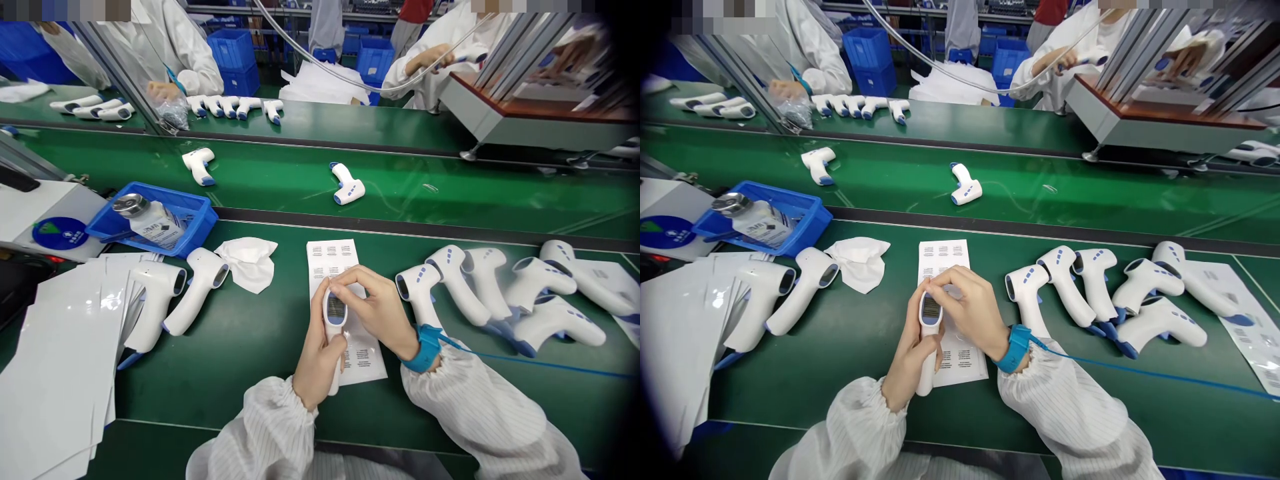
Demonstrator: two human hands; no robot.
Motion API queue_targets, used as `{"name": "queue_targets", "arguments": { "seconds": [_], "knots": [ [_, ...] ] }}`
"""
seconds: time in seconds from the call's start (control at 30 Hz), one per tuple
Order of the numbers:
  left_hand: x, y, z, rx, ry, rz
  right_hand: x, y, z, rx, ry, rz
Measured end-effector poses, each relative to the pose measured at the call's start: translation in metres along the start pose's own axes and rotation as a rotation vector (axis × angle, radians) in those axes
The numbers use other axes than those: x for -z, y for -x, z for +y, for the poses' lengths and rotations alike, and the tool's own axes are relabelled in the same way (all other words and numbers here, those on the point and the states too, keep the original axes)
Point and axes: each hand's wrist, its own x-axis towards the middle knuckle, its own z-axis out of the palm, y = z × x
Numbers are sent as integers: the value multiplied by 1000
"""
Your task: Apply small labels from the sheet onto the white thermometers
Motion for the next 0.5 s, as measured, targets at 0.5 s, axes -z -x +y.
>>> {"name": "queue_targets", "arguments": {
  "seconds": [0.5],
  "knots": [
    [23,-9,39,96,22,31,45,-137,37,-441,681,30]
  ]
}}
